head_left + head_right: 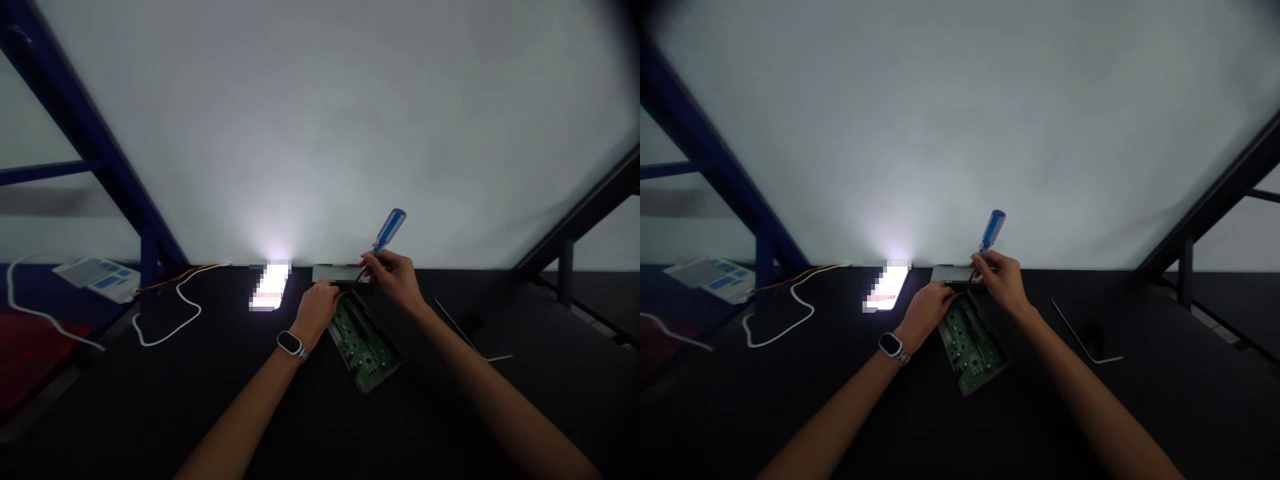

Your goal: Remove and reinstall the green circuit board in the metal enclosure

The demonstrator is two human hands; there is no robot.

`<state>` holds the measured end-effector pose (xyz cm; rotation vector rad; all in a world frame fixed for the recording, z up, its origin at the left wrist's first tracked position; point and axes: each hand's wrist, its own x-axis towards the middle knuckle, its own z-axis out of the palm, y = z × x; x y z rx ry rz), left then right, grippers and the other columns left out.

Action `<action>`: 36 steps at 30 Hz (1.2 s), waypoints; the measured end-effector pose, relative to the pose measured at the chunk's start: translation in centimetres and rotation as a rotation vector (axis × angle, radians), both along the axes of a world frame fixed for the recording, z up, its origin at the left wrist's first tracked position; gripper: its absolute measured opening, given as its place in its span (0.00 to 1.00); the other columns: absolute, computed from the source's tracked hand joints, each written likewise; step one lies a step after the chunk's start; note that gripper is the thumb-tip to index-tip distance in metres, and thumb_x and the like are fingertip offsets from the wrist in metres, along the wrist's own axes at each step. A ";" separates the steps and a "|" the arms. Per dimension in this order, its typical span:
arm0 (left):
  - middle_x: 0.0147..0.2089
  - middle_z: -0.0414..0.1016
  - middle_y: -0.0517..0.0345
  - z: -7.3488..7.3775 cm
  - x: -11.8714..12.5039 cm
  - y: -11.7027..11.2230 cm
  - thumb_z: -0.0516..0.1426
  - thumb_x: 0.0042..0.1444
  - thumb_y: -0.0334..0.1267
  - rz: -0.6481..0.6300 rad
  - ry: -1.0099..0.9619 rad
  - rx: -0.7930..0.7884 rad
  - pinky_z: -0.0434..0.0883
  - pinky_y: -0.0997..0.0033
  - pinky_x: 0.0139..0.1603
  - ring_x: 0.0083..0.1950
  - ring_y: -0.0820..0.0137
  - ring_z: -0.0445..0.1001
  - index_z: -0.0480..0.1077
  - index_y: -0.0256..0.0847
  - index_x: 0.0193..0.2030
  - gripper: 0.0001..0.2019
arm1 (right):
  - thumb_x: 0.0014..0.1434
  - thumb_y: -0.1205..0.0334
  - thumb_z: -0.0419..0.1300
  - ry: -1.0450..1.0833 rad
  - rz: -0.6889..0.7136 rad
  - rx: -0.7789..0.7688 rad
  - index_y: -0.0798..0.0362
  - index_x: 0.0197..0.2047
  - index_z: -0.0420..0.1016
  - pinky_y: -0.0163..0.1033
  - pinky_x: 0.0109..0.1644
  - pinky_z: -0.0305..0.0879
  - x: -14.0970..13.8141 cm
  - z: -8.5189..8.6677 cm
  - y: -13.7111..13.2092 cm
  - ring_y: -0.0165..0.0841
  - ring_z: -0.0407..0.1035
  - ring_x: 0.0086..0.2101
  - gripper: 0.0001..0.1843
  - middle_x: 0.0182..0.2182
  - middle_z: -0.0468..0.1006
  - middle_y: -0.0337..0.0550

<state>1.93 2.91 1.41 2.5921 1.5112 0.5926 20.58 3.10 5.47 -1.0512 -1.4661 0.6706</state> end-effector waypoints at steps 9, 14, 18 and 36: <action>0.59 0.62 0.47 0.4 -3.1 -3.5 0.50 0.57 0.25 -0.039 0.003 -0.051 0.69 0.68 0.35 0.31 0.73 0.73 0.66 0.39 0.56 0.20 | 0.57 0.45 0.62 0.419 -0.086 -0.135 0.57 0.34 0.74 0.35 0.21 0.70 4.1 -3.3 -1.6 0.32 0.73 0.22 0.20 0.29 0.81 0.48; 0.57 0.63 0.46 0.6 -3.6 -3.8 0.55 0.57 0.34 -0.102 -0.038 -0.063 0.71 0.65 0.43 0.43 0.63 0.74 0.65 0.39 0.58 0.21 | 0.57 0.44 0.62 0.542 -0.096 -0.164 0.55 0.39 0.70 0.36 0.20 0.70 4.5 -3.9 -1.8 0.32 0.72 0.19 0.21 0.27 0.82 0.46; 0.51 0.69 0.51 0.7 -1.8 -2.1 0.58 0.59 0.44 -0.296 -0.064 -0.016 0.66 0.61 0.56 0.56 0.59 0.68 0.70 0.42 0.53 0.16 | 0.54 0.47 0.65 0.551 -0.037 -0.176 0.52 0.47 0.68 0.34 0.19 0.69 3.8 -3.7 -1.9 0.32 0.73 0.20 0.23 0.27 0.81 0.42; 0.30 0.72 0.59 0.3 -1.1 -1.5 0.55 0.53 0.33 -0.348 -0.043 -0.059 0.63 0.69 0.34 0.31 0.69 0.70 0.68 0.42 0.35 0.03 | 0.54 0.48 0.65 0.587 -0.030 -0.223 0.52 0.42 0.68 0.33 0.19 0.68 3.1 -3.9 -2.6 0.30 0.71 0.19 0.20 0.25 0.80 0.40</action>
